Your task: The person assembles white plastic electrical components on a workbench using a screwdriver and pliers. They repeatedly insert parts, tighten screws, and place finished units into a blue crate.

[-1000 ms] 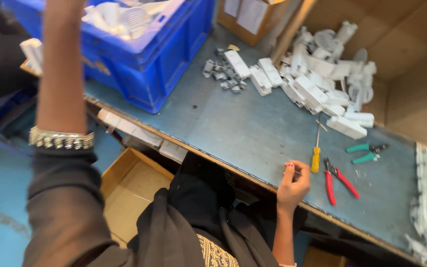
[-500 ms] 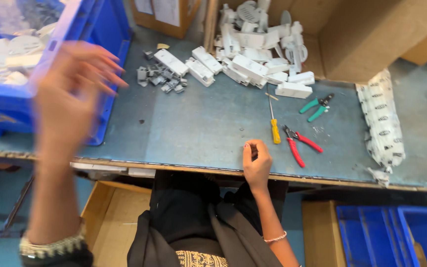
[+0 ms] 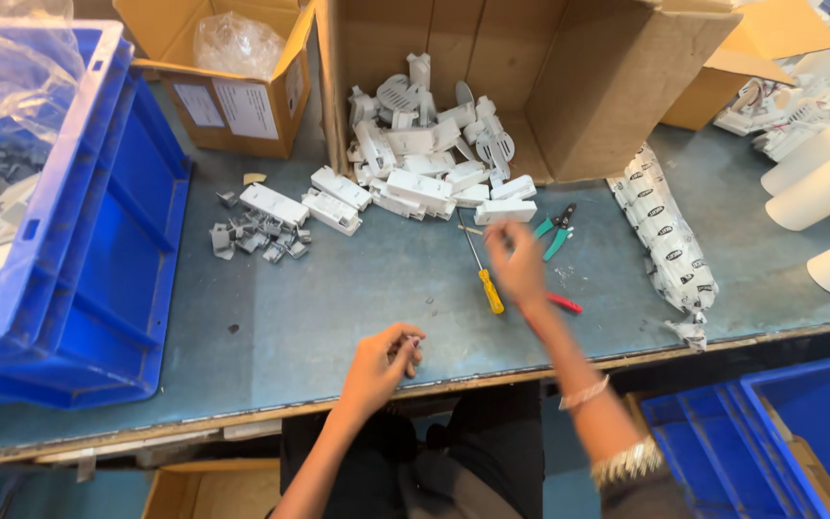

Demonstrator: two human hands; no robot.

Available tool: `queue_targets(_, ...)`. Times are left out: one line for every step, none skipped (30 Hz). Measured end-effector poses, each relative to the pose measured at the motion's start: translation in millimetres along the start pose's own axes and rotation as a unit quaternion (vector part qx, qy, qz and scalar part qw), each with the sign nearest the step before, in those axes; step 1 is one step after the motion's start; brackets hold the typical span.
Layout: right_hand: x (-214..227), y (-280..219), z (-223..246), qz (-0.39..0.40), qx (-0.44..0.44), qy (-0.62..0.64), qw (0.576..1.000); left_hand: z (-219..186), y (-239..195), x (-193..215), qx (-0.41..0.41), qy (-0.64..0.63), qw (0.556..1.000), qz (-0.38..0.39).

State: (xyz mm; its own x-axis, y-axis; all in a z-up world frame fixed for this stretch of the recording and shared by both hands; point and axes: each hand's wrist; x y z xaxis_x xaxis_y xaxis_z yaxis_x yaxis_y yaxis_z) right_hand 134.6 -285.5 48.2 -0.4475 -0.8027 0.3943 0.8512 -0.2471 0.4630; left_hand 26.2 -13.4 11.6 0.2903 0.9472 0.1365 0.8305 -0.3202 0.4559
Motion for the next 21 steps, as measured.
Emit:
queue_targets(8,42,-11,-0.042,0.015,-0.078,0.996,1,2,1,0.012,0.007,1.000,0.000)
queue_targets(13,83,-22,-0.067,0.050,-0.087,0.993,0,2,0,0.027,0.013,1.000,0.000)
queue_targets(20,120,-33,-0.060,0.037,-0.095,0.993,0,4,1,0.041,0.018,0.999,0.000)
queue_targets(27,155,-42,-0.058,0.037,-0.155,0.986,-1,5,0,0.043,0.023,0.999,0.000)
queue_targets(28,180,-51,-0.056,0.037,-0.214,0.975,-2,6,-1,0.045,0.027,0.999,-0.001)
queue_targets(25,199,-59,-0.013,-0.015,-0.268,0.963,-4,7,-1,0.045,0.034,0.998,-0.002)
queue_targets(23,213,-64,0.030,-0.067,-0.320,0.945,-6,8,-2,0.046,0.032,0.998,-0.006)
queue_targets(18,224,-68,0.072,-0.119,-0.368,0.919,-7,8,-2,0.047,0.032,0.998,-0.010)
queue_targets(13,231,-72,0.094,-0.121,-0.382,0.911,-8,10,-1,0.048,0.032,0.998,-0.014)
queue_targets(8,235,-74,0.117,-0.126,-0.397,0.902,-9,11,-1,0.048,0.030,0.998,-0.016)
queue_targets(5,239,-75,0.140,-0.130,-0.411,0.891,-9,11,-1,0.048,0.028,0.998,-0.017)
queue_targets(3,239,-75,0.120,-0.114,-0.441,0.882,-9,9,-2,0.051,0.025,0.998,-0.018)
queue_targets(1,243,-73,0.101,-0.098,-0.470,0.871,-8,9,-2,0.048,0.026,0.998,-0.023)
queue_targets(2,245,-71,0.080,-0.087,-0.499,0.858,-7,9,-2,0.046,0.027,0.998,-0.025)
queue_targets(4,249,-67,0.058,-0.070,-0.494,0.864,-6,8,-2,0.044,0.027,0.998,-0.026)
queue_targets(13,254,-63,0.031,-0.058,-0.491,0.869,-5,9,-2,0.048,0.050,0.997,-0.028)
queue_targets(19,257,-58,-0.017,0.017,-0.432,0.901,-3,10,-1,0.051,0.073,0.996,-0.030)
queue_targets(28,256,-52,-0.069,0.090,-0.374,0.921,-3,11,-2,0.052,0.094,0.994,-0.027)
queue_targets(31,258,-44,-0.085,0.115,-0.370,0.918,-2,11,-2,0.045,0.084,0.995,-0.031)
queue_targets(34,260,-34,-0.099,0.140,-0.366,0.915,-2,11,-2,0.038,0.074,0.996,-0.036)
queue_targets(37,258,-25,-0.149,0.184,-0.332,0.913,-1,10,-3,0.032,0.064,0.997,-0.042)
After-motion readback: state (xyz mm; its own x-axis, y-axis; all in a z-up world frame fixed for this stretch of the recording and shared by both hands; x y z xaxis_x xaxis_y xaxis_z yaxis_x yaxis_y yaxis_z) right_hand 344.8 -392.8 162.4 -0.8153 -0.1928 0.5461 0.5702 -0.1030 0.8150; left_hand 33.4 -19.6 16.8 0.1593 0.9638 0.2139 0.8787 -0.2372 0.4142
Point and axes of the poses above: each hand's wrist, its own y-axis towards the middle knuckle, its own x-axis out of the back of the hand, z = x × y, and after that the axes turned 14 degrees about -x, right-handed
